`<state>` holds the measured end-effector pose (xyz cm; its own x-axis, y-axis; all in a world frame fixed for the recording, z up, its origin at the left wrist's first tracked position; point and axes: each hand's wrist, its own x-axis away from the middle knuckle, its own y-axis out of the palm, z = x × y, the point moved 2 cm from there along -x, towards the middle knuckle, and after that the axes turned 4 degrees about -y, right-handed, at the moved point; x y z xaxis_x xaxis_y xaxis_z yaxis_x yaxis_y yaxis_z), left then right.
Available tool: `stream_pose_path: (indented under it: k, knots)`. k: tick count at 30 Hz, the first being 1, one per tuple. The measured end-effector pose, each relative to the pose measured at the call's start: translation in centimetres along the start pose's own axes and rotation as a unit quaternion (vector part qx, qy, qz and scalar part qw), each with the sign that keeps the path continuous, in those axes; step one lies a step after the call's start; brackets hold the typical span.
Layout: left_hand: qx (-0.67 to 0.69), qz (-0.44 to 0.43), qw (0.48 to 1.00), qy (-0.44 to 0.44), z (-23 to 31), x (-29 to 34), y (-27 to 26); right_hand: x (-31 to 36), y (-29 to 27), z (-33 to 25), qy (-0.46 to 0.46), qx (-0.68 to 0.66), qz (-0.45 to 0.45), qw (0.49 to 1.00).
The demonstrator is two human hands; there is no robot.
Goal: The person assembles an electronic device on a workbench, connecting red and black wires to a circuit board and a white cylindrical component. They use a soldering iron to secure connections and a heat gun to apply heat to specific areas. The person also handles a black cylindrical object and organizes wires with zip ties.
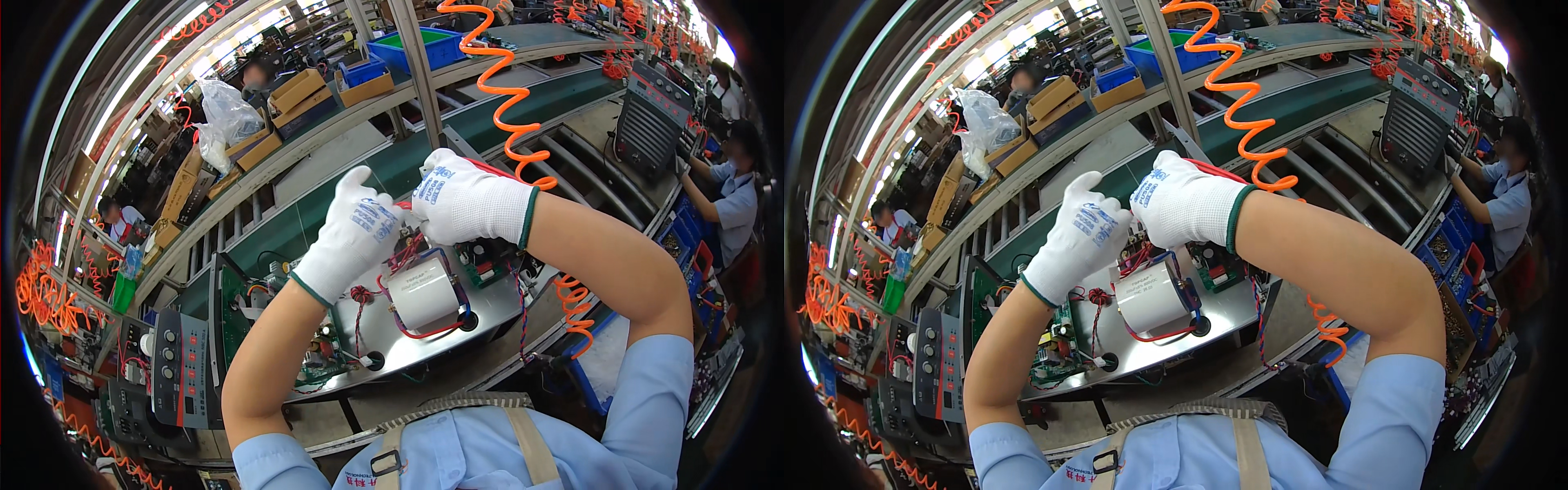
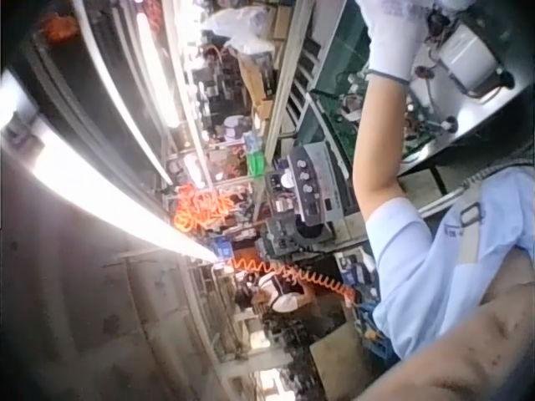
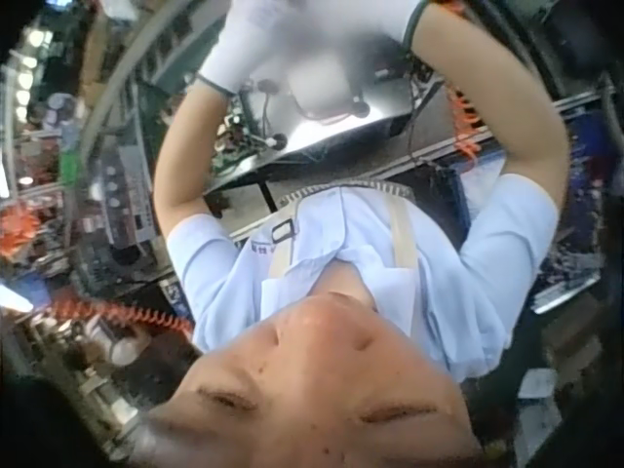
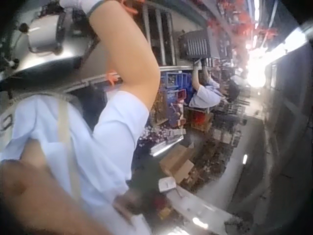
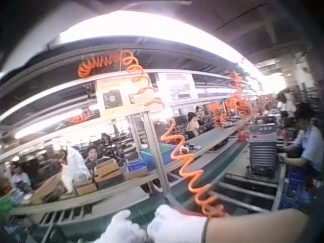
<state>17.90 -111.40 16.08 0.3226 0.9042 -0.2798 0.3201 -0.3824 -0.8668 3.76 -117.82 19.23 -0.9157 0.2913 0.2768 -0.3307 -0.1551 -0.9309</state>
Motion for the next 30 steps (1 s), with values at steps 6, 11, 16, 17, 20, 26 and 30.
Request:
stream_pose_path:
  k: [6, 11, 16, 17, 20, 26, 30]
  knots:
    - [0.079, 0.036, 0.996, -0.022, -1.8, 1.1, -1.2, -0.4, -0.2, 0.0, 0.003, -0.016, 0.007, 1.0]
    - [0.231, 0.048, 0.969, -0.072, -1.4, 3.6, -2.4, -1.8, 0.0, -0.4, -0.036, 0.004, 0.034, 0.999]
    - [0.358, -0.009, 0.93, -0.088, 3.7, 9.7, -9.7, 0.6, 2.0, 2.0, -0.095, -0.052, 0.221, 0.969]
    - [0.348, -0.081, 0.929, -0.101, 4.7, 13.1, -10.1, 0.0, 2.1, 1.4, -0.161, -0.054, 0.257, 0.952]
    - [0.405, -0.148, 0.878, -0.208, 9.0, 23.7, -6.7, -0.5, 2.0, 0.5, -0.144, -0.142, 0.225, 0.953]
    - [0.111, -0.532, 0.745, -0.386, 17.5, 40.0, 14.3, 0.8, 2.4, -0.4, -0.065, -0.192, 0.268, 0.942]
    - [0.066, -0.564, 0.742, -0.357, 23.0, 45.8, 29.5, 0.2, 2.3, -0.1, -0.077, -0.203, 0.238, 0.947]
